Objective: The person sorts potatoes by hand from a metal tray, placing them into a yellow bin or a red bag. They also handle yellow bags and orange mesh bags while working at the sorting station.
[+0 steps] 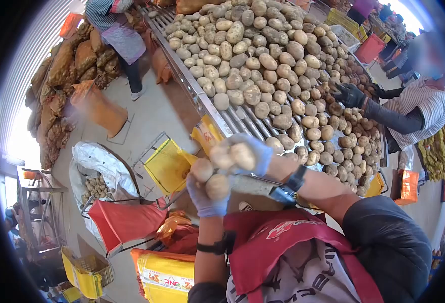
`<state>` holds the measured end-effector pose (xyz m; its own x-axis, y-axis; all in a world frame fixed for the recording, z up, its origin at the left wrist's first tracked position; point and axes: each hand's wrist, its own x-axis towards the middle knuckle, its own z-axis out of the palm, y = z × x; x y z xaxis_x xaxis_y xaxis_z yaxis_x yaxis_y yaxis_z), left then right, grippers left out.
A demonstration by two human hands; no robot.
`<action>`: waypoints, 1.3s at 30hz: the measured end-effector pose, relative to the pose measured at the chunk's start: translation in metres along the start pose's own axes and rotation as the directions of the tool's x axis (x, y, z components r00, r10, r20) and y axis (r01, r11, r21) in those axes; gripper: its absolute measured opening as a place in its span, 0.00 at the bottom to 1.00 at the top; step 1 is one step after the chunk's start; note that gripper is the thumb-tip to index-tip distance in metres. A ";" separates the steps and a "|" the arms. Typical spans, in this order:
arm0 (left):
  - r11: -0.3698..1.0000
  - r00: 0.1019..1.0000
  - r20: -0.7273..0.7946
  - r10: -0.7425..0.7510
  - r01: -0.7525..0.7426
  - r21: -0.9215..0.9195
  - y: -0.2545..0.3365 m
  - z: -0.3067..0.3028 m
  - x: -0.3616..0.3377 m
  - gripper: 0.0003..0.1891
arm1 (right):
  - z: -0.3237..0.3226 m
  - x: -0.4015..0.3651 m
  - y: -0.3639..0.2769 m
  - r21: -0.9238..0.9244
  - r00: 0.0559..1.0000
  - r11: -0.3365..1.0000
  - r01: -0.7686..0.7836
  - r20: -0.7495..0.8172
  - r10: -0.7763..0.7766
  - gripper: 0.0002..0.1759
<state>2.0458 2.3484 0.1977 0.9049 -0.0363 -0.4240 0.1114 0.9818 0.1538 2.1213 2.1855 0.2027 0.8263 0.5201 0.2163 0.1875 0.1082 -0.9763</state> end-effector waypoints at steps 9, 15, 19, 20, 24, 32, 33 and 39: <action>0.882 0.678 -0.602 0.422 -0.154 0.446 0.132 -0.080 0.041 0.30 | 0.079 0.098 0.038 -0.722 0.973 0.668 -0.181 -0.033 0.228 0.22; 0.932 0.808 -0.506 0.302 -0.139 0.334 0.109 -0.136 0.028 0.23 | -0.082 0.080 0.036 -0.900 0.789 0.171 -0.400 -0.243 0.565 0.16; 0.987 0.932 -0.350 0.092 -0.039 0.156 0.052 -0.135 0.036 0.13 | -0.094 0.106 0.080 -0.953 0.781 0.055 -0.298 -0.211 0.588 0.19; 0.992 0.944 -0.325 0.055 -0.015 0.124 0.043 -0.123 0.037 0.12 | -0.090 0.111 0.084 -0.953 0.795 0.069 -0.296 -0.206 0.570 0.19; 0.962 0.954 -0.279 0.109 -0.030 0.273 0.038 -0.084 0.024 0.17 | -0.094 0.112 0.096 -0.979 0.816 0.050 -0.196 -0.135 0.562 0.18; 0.985 0.892 -0.440 0.107 -0.035 0.169 0.035 -0.103 -0.008 0.12 | -0.089 0.085 0.087 -0.966 0.917 0.092 -0.244 -0.198 0.348 0.12; 0.990 0.892 -0.445 0.083 -0.025 0.136 0.035 -0.111 -0.013 0.11 | -0.085 0.083 0.077 -0.930 0.918 0.180 -0.322 -0.260 0.299 0.14; 0.963 0.987 -0.136 0.086 -0.048 0.265 0.043 -0.171 -0.032 0.15 | -0.017 0.009 0.052 -0.727 0.992 0.685 0.050 0.114 0.049 0.22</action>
<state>1.9517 2.4235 0.0654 0.8469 0.0741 -0.5265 0.1731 0.8979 0.4048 2.1479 2.1819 0.1536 0.7683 0.6183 0.1657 0.5557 -0.5157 -0.6522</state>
